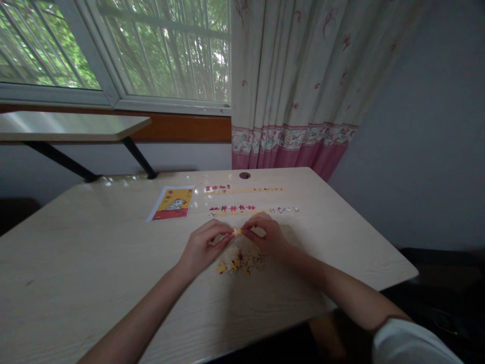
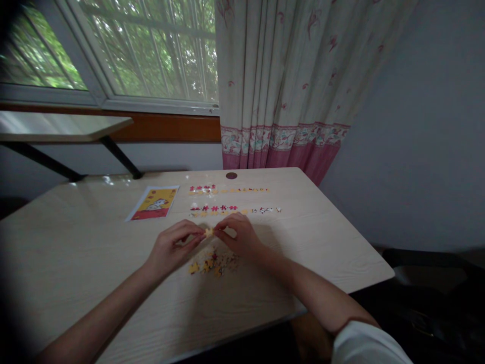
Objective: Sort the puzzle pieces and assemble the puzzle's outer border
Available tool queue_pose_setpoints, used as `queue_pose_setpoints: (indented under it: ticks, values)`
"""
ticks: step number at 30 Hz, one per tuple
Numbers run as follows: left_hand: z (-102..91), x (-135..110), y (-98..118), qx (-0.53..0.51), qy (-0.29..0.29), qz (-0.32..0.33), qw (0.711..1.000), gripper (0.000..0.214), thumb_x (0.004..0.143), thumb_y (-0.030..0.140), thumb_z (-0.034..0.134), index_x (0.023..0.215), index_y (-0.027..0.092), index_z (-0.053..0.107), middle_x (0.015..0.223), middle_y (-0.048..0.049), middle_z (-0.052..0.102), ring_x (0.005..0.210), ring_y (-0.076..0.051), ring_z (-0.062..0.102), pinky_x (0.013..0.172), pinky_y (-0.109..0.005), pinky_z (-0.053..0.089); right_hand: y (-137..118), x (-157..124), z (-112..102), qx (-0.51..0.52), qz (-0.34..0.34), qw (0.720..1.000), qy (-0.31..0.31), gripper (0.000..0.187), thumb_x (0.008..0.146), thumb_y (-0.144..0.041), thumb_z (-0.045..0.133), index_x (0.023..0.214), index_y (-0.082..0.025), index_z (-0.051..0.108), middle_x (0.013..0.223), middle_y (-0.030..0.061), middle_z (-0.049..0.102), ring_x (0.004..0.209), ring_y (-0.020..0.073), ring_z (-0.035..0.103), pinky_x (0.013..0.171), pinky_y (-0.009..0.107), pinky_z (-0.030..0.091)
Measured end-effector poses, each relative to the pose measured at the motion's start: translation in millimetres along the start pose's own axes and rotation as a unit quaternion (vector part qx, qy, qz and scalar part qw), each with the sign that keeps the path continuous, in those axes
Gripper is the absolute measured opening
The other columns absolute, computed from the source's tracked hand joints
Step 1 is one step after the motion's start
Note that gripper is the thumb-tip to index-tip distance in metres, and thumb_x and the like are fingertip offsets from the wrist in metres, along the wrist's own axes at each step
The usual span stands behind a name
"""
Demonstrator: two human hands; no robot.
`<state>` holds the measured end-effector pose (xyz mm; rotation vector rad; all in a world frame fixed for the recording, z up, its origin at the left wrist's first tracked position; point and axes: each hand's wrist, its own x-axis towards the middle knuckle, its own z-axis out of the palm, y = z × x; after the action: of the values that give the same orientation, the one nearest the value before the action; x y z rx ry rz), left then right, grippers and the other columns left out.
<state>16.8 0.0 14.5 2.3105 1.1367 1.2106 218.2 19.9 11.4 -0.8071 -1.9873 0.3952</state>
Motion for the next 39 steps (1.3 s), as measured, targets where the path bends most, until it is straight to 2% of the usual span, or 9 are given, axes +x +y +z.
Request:
queue_pose_setpoints:
  ticks: [4, 7, 10, 12, 18, 26, 29, 35, 39]
  values:
    - [-17.0, 6, -1, 0.012, 0.045, 0.0, 0.999, 0.01, 0.081, 0.025, 0.059, 0.081, 0.018, 0.065, 0.078, -0.004, 0.062, 0.068, -0.013, 0.055, 0.05, -0.02, 0.039, 10, -1, -1, -0.018, -0.012, 0.999, -0.038, 0.009, 0.083, -0.024, 0.057, 0.081, -0.019, 0.064, 0.077, 0.0024, 0.065, 0.075, 0.0131, 0.057, 0.074, 0.028, 0.043]
    - [-30.6, 10, -6, 0.018, 0.092, -0.016, 0.995, 0.011, 0.08, 0.027, 0.061, 0.08, 0.018, 0.066, 0.077, -0.0032, 0.062, 0.066, -0.013, 0.054, 0.05, -0.021, 0.039, 14, -5, -1, -0.059, -0.028, 0.988, -0.14, 0.013, 0.081, -0.023, 0.059, 0.092, -0.02, 0.066, 0.088, 0.0038, 0.065, 0.083, 0.0143, 0.057, 0.079, 0.029, 0.042]
    - [-38.6, 13, -11, 0.021, 0.1, -0.016, 0.995, 0.011, 0.079, 0.027, 0.061, 0.079, 0.018, 0.067, 0.076, -0.003, 0.063, 0.067, -0.013, 0.055, 0.052, -0.021, 0.041, 11, -8, -2, -0.093, -0.029, 0.966, -0.24, 0.023, 0.081, -0.025, 0.061, 0.104, -0.023, 0.065, 0.099, 0.0046, 0.063, 0.092, 0.0156, 0.055, 0.084, 0.031, 0.039]
    - [-41.6, 13, -14, 0.029, 0.099, -0.012, 0.995, 0.01, 0.079, 0.027, 0.061, 0.079, 0.019, 0.068, 0.077, -0.003, 0.064, 0.069, -0.013, 0.056, 0.053, -0.022, 0.041, 8, -9, -2, -0.104, -0.02, 0.956, -0.273, 0.023, 0.082, -0.028, 0.06, 0.104, -0.024, 0.065, 0.099, 0.0039, 0.063, 0.092, 0.0156, 0.054, 0.086, 0.031, 0.037]
    - [-47.6, 16, -23, 0.06, 0.084, -0.026, 0.994, 0.016, 0.079, 0.032, 0.06, 0.081, 0.019, 0.068, 0.08, -0.0039, 0.064, 0.068, -0.014, 0.056, 0.052, -0.022, 0.04, 11, -10, 0, -0.103, -0.02, 0.954, -0.281, 0.018, 0.084, -0.031, 0.057, 0.098, -0.023, 0.066, 0.095, 0.0022, 0.065, 0.091, 0.0145, 0.054, 0.087, 0.031, 0.035]
    - [-36.2, 6, -72, 0.111, -0.092, -0.127, 0.981, 0.024, 0.08, 0.036, 0.053, 0.083, 0.018, 0.069, 0.082, -0.0057, 0.067, 0.073, -0.019, 0.059, 0.065, -0.028, 0.043, 11, -10, 0, -0.103, -0.014, 0.953, -0.284, 0.021, 0.081, -0.03, 0.061, 0.099, -0.022, 0.065, 0.096, 0.0024, 0.065, 0.091, 0.0145, 0.055, 0.087, 0.031, 0.035]
    - [-33.3, 5, -84, 0.125, -0.117, -0.148, 0.974, 0.027, 0.08, 0.038, 0.05, 0.085, 0.019, 0.069, 0.084, -0.0057, 0.067, 0.072, -0.019, 0.059, 0.064, -0.028, 0.043, 10, -9, 0, -0.108, -0.015, 0.951, -0.29, 0.019, 0.082, -0.03, 0.06, 0.098, -0.022, 0.065, 0.096, 0.0023, 0.065, 0.091, 0.0143, 0.055, 0.087, 0.031, 0.035]
    - [-34.4, 5, -83, 0.145, -0.12, -0.176, 0.966, 0.031, 0.079, 0.039, 0.049, 0.092, 0.019, 0.068, 0.083, -0.0045, 0.067, 0.067, -0.018, 0.058, 0.06, -0.026, 0.041, 10, -8, 0, -0.125, -0.003, 0.95, -0.285, 0.025, 0.079, -0.034, 0.062, 0.101, -0.021, 0.064, 0.095, 0.0031, 0.066, 0.091, 0.0157, 0.055, 0.087, 0.031, 0.036]
    - [-34.7, 4, -75, 0.15, -0.126, -0.162, 0.967, 0.031, 0.079, 0.038, 0.049, 0.096, 0.019, 0.067, 0.081, -0.0038, 0.065, 0.068, -0.018, 0.058, 0.061, -0.026, 0.042, 9, -8, 0, -0.125, -0.003, 0.953, -0.276, 0.022, 0.079, -0.034, 0.063, 0.096, -0.021, 0.066, 0.093, 0.0021, 0.066, 0.089, 0.0152, 0.056, 0.086, 0.029, 0.036]
